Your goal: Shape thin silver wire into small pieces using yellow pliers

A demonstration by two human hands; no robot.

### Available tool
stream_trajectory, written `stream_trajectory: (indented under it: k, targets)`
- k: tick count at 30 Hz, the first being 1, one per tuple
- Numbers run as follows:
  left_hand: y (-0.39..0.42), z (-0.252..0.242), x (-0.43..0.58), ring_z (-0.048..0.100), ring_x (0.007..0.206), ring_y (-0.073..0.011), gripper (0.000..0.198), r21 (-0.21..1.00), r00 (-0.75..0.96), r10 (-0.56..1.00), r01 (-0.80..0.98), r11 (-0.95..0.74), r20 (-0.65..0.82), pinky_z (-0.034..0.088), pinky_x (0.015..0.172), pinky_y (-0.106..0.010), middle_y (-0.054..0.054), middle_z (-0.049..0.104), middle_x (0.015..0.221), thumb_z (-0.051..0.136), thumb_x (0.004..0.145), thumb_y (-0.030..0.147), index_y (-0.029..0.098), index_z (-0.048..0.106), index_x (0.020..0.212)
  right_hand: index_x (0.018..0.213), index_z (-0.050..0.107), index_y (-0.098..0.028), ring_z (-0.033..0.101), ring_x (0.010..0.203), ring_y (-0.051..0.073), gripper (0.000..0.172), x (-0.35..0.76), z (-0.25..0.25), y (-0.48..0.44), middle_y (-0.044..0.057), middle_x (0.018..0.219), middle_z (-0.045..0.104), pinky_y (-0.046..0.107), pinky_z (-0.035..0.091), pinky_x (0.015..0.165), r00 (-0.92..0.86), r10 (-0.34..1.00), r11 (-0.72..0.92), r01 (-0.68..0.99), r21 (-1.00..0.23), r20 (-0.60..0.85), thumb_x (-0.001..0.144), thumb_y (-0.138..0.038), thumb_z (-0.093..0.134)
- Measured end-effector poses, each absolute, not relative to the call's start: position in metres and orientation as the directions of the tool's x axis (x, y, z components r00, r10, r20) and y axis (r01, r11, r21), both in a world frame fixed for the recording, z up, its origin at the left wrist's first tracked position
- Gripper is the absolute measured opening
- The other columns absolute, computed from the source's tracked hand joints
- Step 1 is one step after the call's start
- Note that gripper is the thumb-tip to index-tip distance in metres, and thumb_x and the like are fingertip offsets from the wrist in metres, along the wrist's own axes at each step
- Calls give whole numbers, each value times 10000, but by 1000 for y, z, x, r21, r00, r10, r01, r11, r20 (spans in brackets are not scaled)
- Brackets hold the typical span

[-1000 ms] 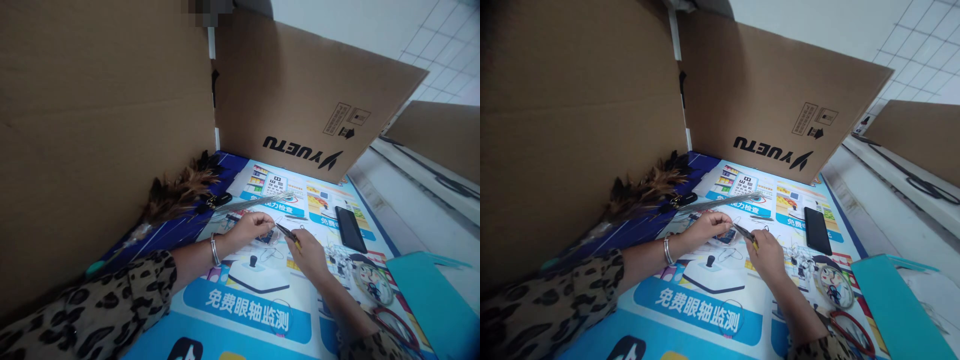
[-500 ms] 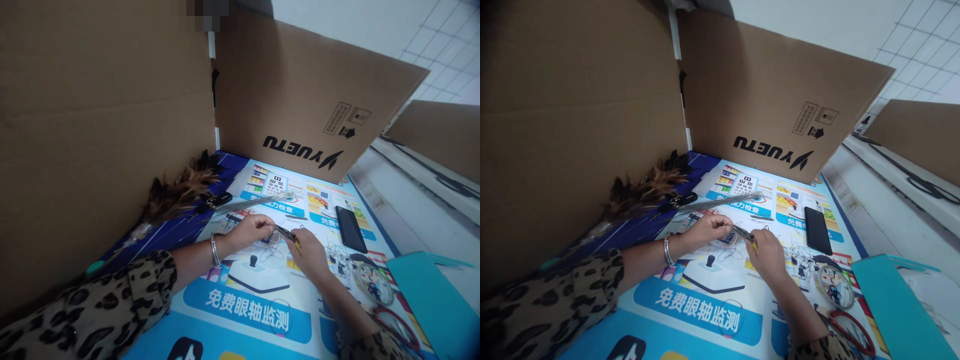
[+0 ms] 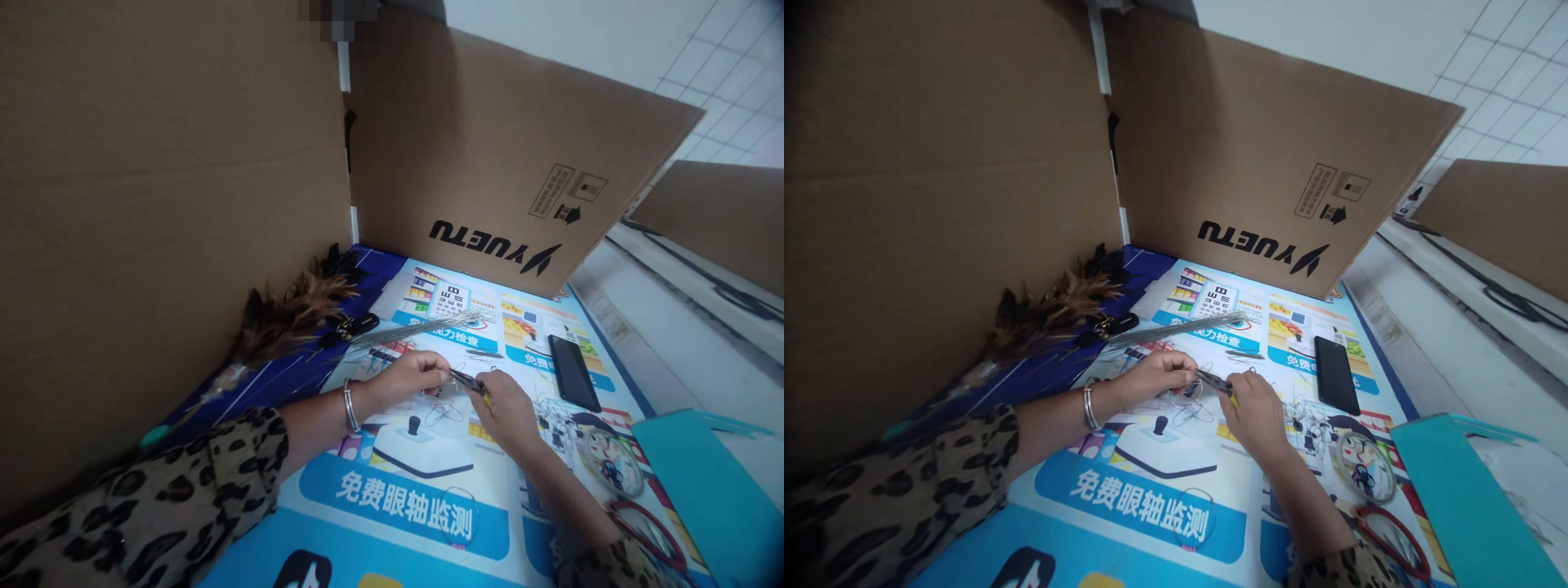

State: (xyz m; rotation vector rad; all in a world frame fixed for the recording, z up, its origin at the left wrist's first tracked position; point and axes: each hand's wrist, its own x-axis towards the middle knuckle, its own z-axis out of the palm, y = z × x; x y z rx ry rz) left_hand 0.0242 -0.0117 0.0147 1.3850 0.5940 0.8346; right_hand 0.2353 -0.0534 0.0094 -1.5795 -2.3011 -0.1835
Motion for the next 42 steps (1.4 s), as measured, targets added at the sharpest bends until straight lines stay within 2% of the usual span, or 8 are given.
stream_trajectory:
  k: [8, 15, 23, 32, 42]
  targets:
    - [-9, 16, 19, 426, 539, -76, 184, 987, 659, 750, -147, 59, 53, 318, 519, -199, 13, 488, 615, 570, 719, 301, 123, 553, 759, 901, 550, -189, 490, 841, 196, 223, 235, 14, -54, 68, 826, 552, 288, 368, 727, -349, 877, 388, 919, -62, 330, 816, -360, 437]
    - [-4, 12, 15, 388, 468, -62, 207, 995, 711, 703, -57, 84, -19, 280, 465, -191, 19, 495, 572, 578, 720, 321, 126, 558, 787, 853, 540, -186, 485, 798, 178, 219, 234, 15, -55, 56, 796, 535, 263, 354, 684, -374, 882, 409, 910, -70, 287, 816, -370, 427]
    - [-4, 13, 13, 384, 454, -51, 182, 990, 732, 681, -78, 114, -21, 260, 444, -181, 19, 502, 560, 591, 716, 290, 116, 570, 765, 815, 520, -188, 486, 783, 167, 180, 232, 15, -57, 45, 780, 531, 246, 333, 659, -370, 888, 397, 917, -47, 272, 801, -351, 445]
    - [-3, 14, 14, 408, 477, -58, 163, 991, 719, 695, -104, 87, 15, 276, 462, -180, 20, 504, 555, 579, 716, 263, 105, 574, 757, 791, 488, -190, 499, 751, 153, 219, 227, 15, -60, 30, 765, 542, 234, 300, 613, -317, 913, 333, 943, -19, 258, 824, -393, 414]
    - [-3, 13, 14, 401, 460, -57, 234, 988, 718, 697, -105, 111, -1, 236, 424, -176, 13, 505, 566, 586, 720, 326, 104, 561, 789, 794, 478, -197, 490, 743, 146, 232, 228, 8, -56, 23, 763, 539, 227, 324, 629, -309, 917, 355, 921, -161, 254, 838, -408, 392]
